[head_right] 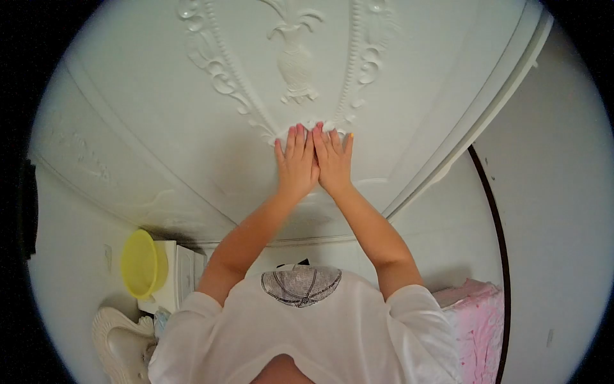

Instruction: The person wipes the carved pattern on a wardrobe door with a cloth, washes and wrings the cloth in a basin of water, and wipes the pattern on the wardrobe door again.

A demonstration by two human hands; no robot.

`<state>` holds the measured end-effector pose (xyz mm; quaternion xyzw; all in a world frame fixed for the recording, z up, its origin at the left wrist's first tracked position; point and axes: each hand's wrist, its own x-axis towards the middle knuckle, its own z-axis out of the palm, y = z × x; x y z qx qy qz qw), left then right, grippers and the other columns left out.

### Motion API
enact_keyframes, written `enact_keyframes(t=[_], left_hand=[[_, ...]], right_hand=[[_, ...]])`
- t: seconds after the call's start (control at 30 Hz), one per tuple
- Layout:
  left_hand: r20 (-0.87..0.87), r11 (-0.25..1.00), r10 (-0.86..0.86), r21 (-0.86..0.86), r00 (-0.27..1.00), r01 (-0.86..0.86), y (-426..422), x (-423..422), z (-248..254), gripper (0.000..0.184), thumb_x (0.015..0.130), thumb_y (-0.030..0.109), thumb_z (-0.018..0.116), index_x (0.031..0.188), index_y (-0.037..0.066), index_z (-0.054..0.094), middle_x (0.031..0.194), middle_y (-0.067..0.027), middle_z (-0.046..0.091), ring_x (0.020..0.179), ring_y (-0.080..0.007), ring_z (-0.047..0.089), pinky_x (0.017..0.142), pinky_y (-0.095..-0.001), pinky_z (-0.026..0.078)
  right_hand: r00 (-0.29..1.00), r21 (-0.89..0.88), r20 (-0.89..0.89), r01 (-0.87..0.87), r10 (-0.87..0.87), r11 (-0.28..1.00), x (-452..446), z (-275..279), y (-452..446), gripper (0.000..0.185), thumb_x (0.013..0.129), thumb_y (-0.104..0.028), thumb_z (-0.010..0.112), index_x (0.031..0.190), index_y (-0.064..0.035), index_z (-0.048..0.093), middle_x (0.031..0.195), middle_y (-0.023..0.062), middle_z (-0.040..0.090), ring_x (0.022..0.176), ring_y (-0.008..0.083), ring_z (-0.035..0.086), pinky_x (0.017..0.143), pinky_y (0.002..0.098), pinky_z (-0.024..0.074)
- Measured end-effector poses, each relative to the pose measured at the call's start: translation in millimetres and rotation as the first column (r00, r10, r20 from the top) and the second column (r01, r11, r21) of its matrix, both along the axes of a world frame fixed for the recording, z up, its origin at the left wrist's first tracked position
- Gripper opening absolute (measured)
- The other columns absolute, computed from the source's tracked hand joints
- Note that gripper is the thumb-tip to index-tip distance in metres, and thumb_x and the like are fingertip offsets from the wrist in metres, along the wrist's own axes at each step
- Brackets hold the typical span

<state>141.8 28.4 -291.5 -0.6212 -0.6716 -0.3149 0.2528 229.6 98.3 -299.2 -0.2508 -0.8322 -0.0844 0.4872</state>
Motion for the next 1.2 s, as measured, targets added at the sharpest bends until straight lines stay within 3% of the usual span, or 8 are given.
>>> enact_keyframes(t=[0.2,0.3,0.43,0.53,0.63,0.8,1.0,1.2], left_hand=[[-0.058,0.993,0.011,0.114,0.998,-0.005,20.0,-1.0,38.2,0.057,0.078,0.025,0.049,0.131,0.006,0.038,0.139,-0.0123,0.032,0.13,-0.0286,0.026,0.102,-0.0571,0.011],[-0.073,0.992,0.033,0.127,0.997,-0.024,20.7,3.8,39.0,0.055,0.079,0.026,0.05,0.13,0.008,0.041,0.138,-0.0094,0.034,0.129,-0.0258,0.029,0.102,-0.0553,0.013],[-0.096,0.99,0.076,0.124,0.992,-0.064,21.6,3.3,38.1,0.053,0.08,0.024,0.051,0.13,0.008,0.042,0.137,-0.0089,0.035,0.129,-0.025,0.029,0.102,-0.0545,0.016],[-0.104,0.99,0.032,0.141,0.994,-0.017,21.2,0.1,29.8,0.051,0.083,0.023,0.048,0.129,0.003,0.041,0.138,-0.0147,0.033,0.128,-0.0313,0.029,0.101,-0.0582,0.015],[-0.097,0.994,0.066,0.098,0.993,-0.056,15.5,0.5,18.1,0.047,0.083,0.022,0.049,0.127,0.007,0.045,0.137,-0.0075,0.037,0.129,-0.0233,0.03,0.102,-0.0529,0.018],[-0.108,0.994,0.029,0.106,0.994,-0.018,9.7,-0.2,17.0,0.05,0.084,0.023,0.048,0.129,0.004,0.041,0.138,-0.0119,0.033,0.129,-0.0278,0.028,0.102,-0.0546,0.016],[-0.05,0.994,-0.004,0.108,0.999,0.009,8.6,6.5,45.1,0.053,0.083,0.02,0.049,0.13,0.001,0.038,0.139,-0.0162,0.031,0.129,-0.033,0.026,0.101,-0.0575,0.015],[-0.049,0.999,-0.011,0.051,0.999,0.014,7.9,10.2,20.3,0.056,0.078,0.015,0.054,0.129,0.0,0.038,0.138,-0.0176,0.03,0.13,-0.0341,0.025,0.101,-0.0584,0.015]], right_hand=[[0.991,0.114,-0.034,0.13,-0.127,0.985,5.0,50.5,16.8,0.051,0.077,-0.017,0.056,0.126,-0.013,0.046,0.129,0.0048,0.047,0.113,0.0314,0.044,0.094,0.063,0.0209],[0.988,0.191,-0.008,0.153,-0.155,0.97,8.6,71.1,24.5,0.05,0.077,-0.016,0.055,0.127,-0.0104,0.046,0.133,0.0062,0.043,0.119,0.0354,0.038,0.097,0.0636,0.0136],[0.989,0.147,-0.053,0.143,-0.137,0.979,9.1,72.0,17.1,0.049,0.078,-0.014,0.054,0.126,-0.0106,0.047,0.134,0.0044,0.043,0.123,0.0349,0.033,0.097,0.0632,0.0139],[0.991,0.065,-0.073,0.119,-0.114,0.991,4.8,56.9,4.1,0.049,0.078,-0.014,0.053,0.126,-0.0096,0.047,0.135,0.0055,0.041,0.124,0.0364,0.031,0.098,0.0632,0.0131],[0.994,0.015,-0.07,0.088,-0.087,0.996,0.0,40.4,2.0,0.05,0.078,-0.014,0.053,0.127,-0.0085,0.046,0.136,0.0069,0.039,0.125,0.0384,0.029,0.098,0.0634,0.0121],[0.995,-0.026,-0.004,0.103,-0.103,0.994,-0.2,46.6,-1.4,0.05,0.079,-0.014,0.052,0.128,-0.0079,0.044,0.137,0.0087,0.037,0.125,0.0403,0.028,0.098,0.064,0.0112],[0.993,0.073,-0.034,0.117,-0.115,0.99,4.4,74.1,0.7,0.048,0.08,-0.015,0.052,0.128,-0.0081,0.044,0.135,0.0092,0.04,0.124,0.038,0.032,0.098,0.0642,0.0108],[0.994,-0.013,-0.094,-0.055,0.053,0.998,6.1,39.2,2.1,0.044,0.076,-0.003,0.057,0.12,-0.0066,0.051,0.131,0.0085,0.045,0.12,0.039,0.037,0.098,0.0557,0.0258]])
